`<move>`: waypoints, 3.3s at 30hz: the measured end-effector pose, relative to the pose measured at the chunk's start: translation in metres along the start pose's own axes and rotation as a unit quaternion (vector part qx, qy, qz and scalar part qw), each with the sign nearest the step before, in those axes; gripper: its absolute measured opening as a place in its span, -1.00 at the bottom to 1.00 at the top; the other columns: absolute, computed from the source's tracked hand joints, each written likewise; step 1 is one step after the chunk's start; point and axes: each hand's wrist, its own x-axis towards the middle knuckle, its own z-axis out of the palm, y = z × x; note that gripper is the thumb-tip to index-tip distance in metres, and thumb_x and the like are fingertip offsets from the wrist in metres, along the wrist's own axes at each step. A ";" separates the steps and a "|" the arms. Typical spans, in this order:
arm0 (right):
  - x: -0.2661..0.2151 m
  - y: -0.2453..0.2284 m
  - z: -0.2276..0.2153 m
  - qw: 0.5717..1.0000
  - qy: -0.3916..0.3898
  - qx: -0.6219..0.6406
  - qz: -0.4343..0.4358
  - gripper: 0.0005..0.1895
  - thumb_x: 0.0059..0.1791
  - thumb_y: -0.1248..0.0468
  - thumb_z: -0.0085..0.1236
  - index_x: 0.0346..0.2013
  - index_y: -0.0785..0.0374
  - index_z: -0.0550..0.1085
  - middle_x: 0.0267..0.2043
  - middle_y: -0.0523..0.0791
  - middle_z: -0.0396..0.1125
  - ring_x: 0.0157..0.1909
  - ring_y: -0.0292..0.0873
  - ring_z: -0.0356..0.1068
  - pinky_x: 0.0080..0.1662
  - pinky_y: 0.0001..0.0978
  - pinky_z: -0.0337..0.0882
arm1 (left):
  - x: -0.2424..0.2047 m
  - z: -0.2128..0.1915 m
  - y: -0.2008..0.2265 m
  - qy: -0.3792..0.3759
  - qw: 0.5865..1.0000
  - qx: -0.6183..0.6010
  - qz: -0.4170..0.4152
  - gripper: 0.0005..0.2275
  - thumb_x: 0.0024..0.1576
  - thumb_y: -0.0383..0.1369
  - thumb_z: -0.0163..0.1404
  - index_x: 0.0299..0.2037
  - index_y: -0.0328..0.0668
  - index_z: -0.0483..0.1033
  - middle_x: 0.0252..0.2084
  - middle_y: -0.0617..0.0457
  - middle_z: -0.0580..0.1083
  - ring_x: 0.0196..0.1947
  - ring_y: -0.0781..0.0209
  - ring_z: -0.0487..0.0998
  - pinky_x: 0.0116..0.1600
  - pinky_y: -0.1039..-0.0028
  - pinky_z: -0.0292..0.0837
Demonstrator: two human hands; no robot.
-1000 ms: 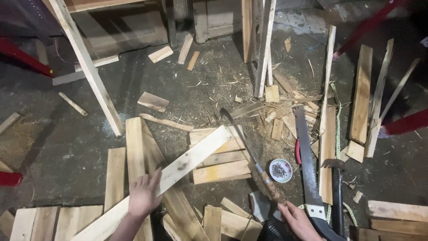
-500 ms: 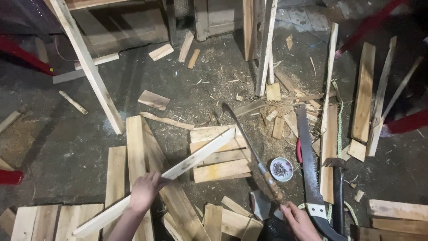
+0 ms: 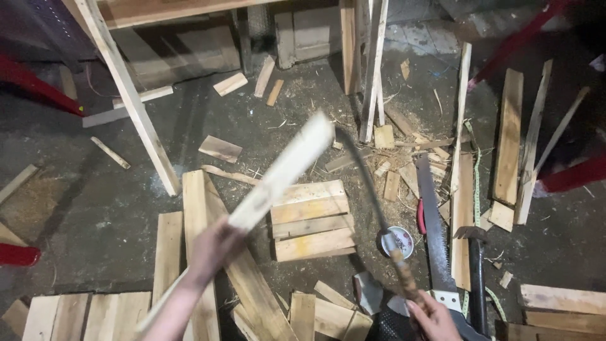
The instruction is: The person sits on the floor and uses a hammer to drive nails into wooden planks, joining them together. They then use a hand saw to cut a piece of wood and place it into a wooden frame structure.
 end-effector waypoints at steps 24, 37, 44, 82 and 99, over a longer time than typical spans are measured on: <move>-0.272 -0.338 -0.197 0.984 0.046 0.130 -0.112 -0.63 0.14 0.39 -0.13 0.14 0.50 0.53 -0.50 0.30 0.31 -0.55 0.28 0.33 -0.46 0.17 0.42 | -0.101 -0.224 0.311 0.339 0.829 -0.407 0.177 -0.59 0.07 -0.19 0.16 0.02 -0.33 0.46 -0.12 -0.11 0.59 -0.17 0.14 0.66 -0.05 0.45 0.66; -0.260 -0.299 -0.028 0.961 -0.086 0.249 -0.086 -0.56 -0.04 0.41 0.12 0.16 0.37 0.45 -0.63 0.01 0.28 -0.72 -0.09 0.22 -0.64 -0.25 0.29 | -0.127 -0.211 0.351 0.286 0.778 -0.482 0.283 -0.86 0.23 -0.27 0.05 -0.26 -0.14 0.54 -0.26 0.14 0.58 -0.31 0.42 0.39 -0.11 0.58 0.28; -0.299 -0.340 0.003 0.992 -0.044 0.024 -0.119 -0.44 -0.04 0.23 0.17 0.26 0.14 0.35 -0.72 -0.11 0.32 -0.77 -0.21 0.22 -0.63 -0.37 0.18 | -0.138 -0.204 0.336 0.394 0.779 -0.398 0.284 -0.87 0.29 -0.35 -0.05 -0.27 -0.19 0.40 -0.24 0.07 0.58 -0.23 0.33 0.57 -0.08 0.55 0.43; -0.209 -0.299 0.059 0.980 -0.076 -0.112 -0.148 -0.54 -0.11 0.21 0.03 0.11 0.05 0.33 -0.43 -0.14 0.45 -0.49 -0.17 0.38 -0.34 -0.34 0.36 | -0.112 -0.228 0.303 0.455 0.729 -0.460 0.224 -0.79 0.28 -0.22 -0.02 -0.26 -0.18 0.38 -0.20 0.04 0.53 -0.10 0.31 0.56 0.12 0.51 0.43; -0.207 -0.295 0.025 0.971 -0.078 -0.099 -0.205 -0.55 -0.10 0.21 0.16 0.08 0.01 0.34 -0.59 -0.20 0.43 -0.59 -0.26 0.38 -0.42 -0.43 0.31 | -0.103 -0.210 0.339 0.378 0.761 -0.429 0.306 -0.83 0.29 -0.33 0.01 -0.35 -0.11 0.38 -0.46 0.28 0.32 -0.50 0.51 0.17 -0.34 0.66 0.06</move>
